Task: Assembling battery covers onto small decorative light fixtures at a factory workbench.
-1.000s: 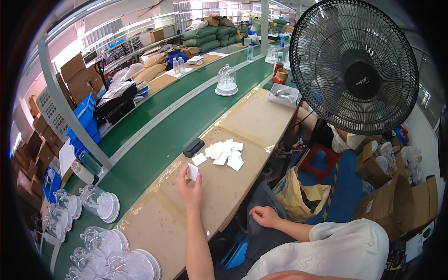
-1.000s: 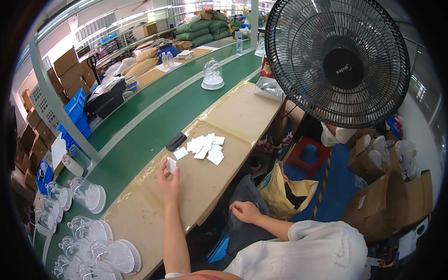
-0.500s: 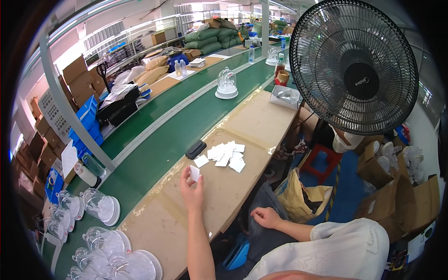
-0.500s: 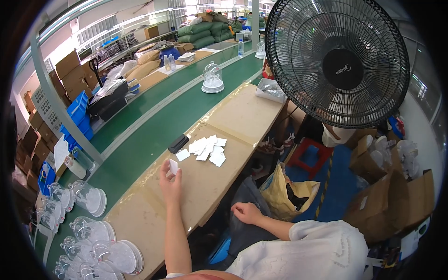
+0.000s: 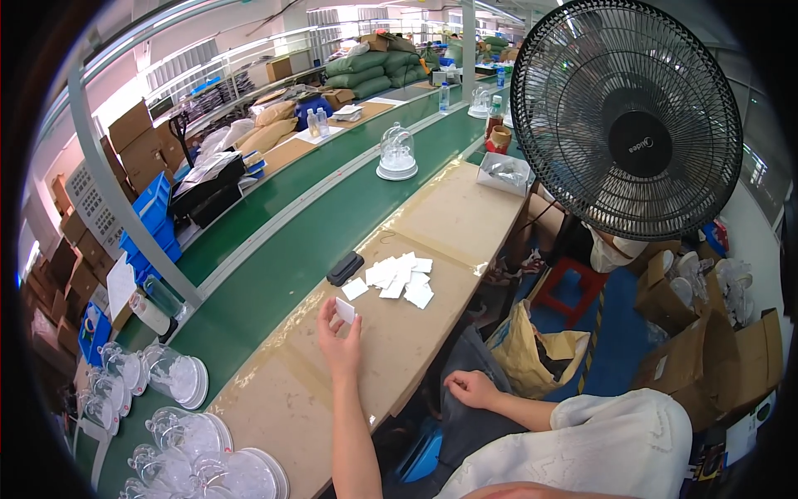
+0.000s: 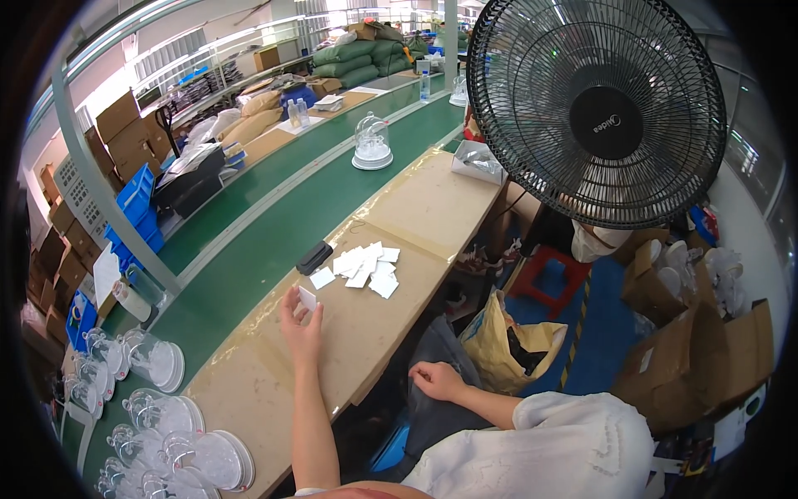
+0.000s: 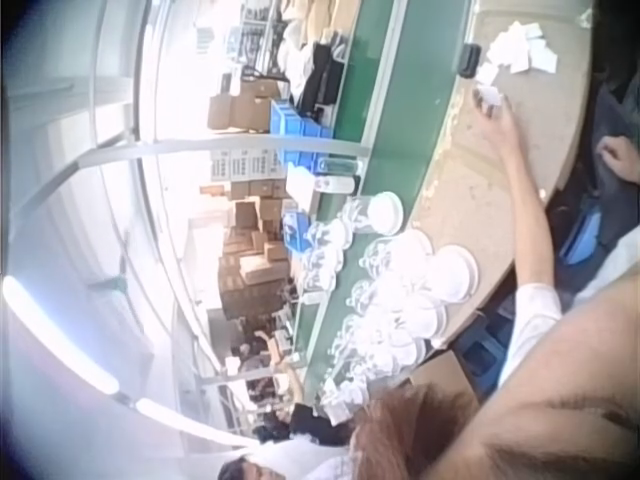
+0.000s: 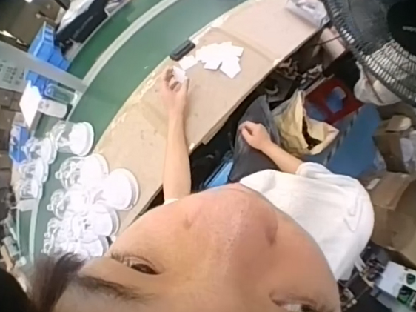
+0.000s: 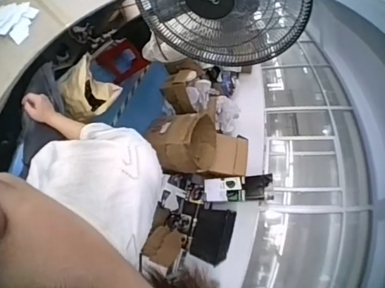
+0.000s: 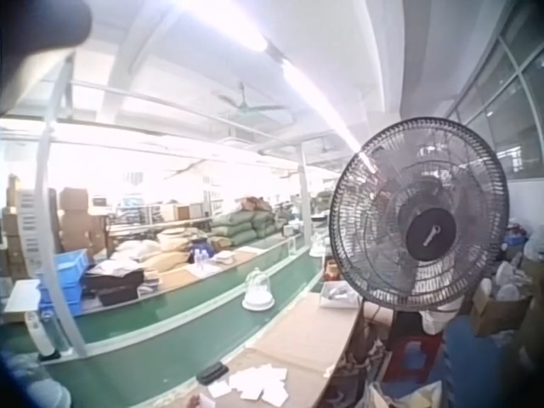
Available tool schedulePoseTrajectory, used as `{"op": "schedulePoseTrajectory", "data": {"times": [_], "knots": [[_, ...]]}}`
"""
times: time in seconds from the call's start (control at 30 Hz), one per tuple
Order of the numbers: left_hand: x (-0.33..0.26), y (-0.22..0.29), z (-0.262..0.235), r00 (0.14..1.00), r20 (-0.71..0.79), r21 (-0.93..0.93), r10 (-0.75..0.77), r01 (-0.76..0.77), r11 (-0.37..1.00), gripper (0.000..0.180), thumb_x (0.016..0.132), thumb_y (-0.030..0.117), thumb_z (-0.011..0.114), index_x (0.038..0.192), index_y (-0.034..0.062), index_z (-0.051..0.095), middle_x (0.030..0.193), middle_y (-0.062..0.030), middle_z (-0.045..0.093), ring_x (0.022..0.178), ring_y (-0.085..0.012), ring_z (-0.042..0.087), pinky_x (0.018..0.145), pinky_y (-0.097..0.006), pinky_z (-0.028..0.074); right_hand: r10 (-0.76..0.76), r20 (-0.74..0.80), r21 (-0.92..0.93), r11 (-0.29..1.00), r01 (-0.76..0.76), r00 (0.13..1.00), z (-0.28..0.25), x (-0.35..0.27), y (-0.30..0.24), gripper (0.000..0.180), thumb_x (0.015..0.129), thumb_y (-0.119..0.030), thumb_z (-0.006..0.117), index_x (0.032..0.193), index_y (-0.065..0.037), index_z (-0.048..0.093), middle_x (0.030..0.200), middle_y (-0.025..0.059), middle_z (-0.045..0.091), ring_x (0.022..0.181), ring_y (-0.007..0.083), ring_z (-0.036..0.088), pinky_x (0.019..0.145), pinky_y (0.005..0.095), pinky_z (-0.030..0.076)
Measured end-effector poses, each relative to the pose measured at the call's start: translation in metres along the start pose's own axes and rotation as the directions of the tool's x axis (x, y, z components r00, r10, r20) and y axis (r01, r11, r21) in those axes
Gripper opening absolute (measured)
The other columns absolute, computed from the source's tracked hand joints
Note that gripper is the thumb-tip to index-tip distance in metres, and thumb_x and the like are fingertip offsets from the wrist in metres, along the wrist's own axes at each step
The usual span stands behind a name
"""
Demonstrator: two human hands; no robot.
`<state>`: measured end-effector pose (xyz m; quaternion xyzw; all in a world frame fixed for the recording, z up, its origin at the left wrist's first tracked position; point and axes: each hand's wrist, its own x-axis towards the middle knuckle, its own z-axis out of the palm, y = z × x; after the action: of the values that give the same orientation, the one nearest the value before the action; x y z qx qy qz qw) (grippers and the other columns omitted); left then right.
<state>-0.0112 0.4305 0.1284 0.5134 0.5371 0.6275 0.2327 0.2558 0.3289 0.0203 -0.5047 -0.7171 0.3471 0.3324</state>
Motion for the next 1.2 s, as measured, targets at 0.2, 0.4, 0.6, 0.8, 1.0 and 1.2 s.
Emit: {"op": "schedulePoseTrajectory", "data": {"times": [0.2,0.4,0.6,0.8,1.0,1.2], "knots": [[0.0,-0.0047,-0.0004,1.0,-0.009,0.028,0.016,-0.016,0.999,0.063,0.08,0.006,0.072,0.134,0.0016,0.042,0.132,-0.0125,0.052,0.122,-0.0241,0.05,0.094,-0.037,0.046,0.008,0.004,-0.003,1.0,-0.008,1.0,-0.0002,-0.0001,-0.0004,0.014,0.087,-0.015,0.059,0.093,-0.006,0.067,0.069,0.0086,0.066,0.06,0.0156,0.066,0.056,0.0279,0.05],[-0.0004,-0.0015,-0.0005,1.0,0.0,-0.043,-0.009,0.009,0.999,0.064,0.079,0.005,0.073,0.134,0.0004,0.041,0.131,-0.0146,0.053,0.12,-0.0252,0.052,0.094,-0.035,0.046,-0.023,-0.02,-0.019,1.0,0.023,1.0,0.001,-0.0017,0.0022,0.014,0.087,-0.015,0.059,0.092,-0.006,0.067,0.069,0.0085,0.067,0.06,0.016,0.066,0.057,0.0279,0.05],[0.0,-0.0044,-0.0006,1.0,0.0,-0.042,-0.002,0.002,0.999,0.064,0.079,0.003,0.073,0.135,0.0003,0.041,0.132,-0.0155,0.052,0.119,-0.0252,0.053,0.094,-0.035,0.047,-0.009,-0.012,-0.023,1.0,0.008,1.0,0.0022,-0.0015,0.005,0.013,0.086,-0.015,0.059,0.092,-0.006,0.067,0.069,0.0081,0.067,0.06,0.0161,0.066,0.056,0.0279,0.05],[-0.0005,0.0012,0.0002,1.0,-0.008,-0.036,-0.014,0.013,0.999,0.062,0.079,0.003,0.072,0.134,0.0016,0.043,0.133,-0.015,0.052,0.12,-0.0258,0.053,0.093,-0.035,0.047,-0.012,-0.012,-0.022,1.0,0.012,1.0,0.0001,-0.0017,0.0016,0.013,0.086,-0.015,0.059,0.092,-0.006,0.067,0.069,0.0083,0.067,0.06,0.0167,0.066,0.057,0.0283,0.05],[-0.0008,0.0025,-0.0021,1.0,0.004,0.0,-0.022,0.022,1.0,0.06,0.079,0.003,0.072,0.133,0.0023,0.045,0.132,-0.0133,0.053,0.12,-0.0245,0.053,0.093,-0.035,0.048,-0.004,-0.008,-0.008,1.0,0.004,1.0,-0.0004,-0.0019,-0.0013,0.014,0.086,-0.016,0.059,0.092,-0.007,0.067,0.07,0.009,0.067,0.061,0.0176,0.067,0.057,0.0288,0.051],[-0.001,0.0007,-0.0015,1.0,-0.004,-0.016,-0.02,0.02,1.0,0.058,0.078,0.003,0.073,0.131,0.0045,0.049,0.13,-0.0121,0.055,0.117,-0.0243,0.055,0.092,-0.035,0.047,0.022,0.012,-0.028,0.999,-0.022,1.0,0.0006,-0.002,0.0026,0.014,0.086,-0.016,0.059,0.092,-0.007,0.068,0.07,0.0091,0.067,0.061,0.0181,0.067,0.058,0.0291,0.051]]}}
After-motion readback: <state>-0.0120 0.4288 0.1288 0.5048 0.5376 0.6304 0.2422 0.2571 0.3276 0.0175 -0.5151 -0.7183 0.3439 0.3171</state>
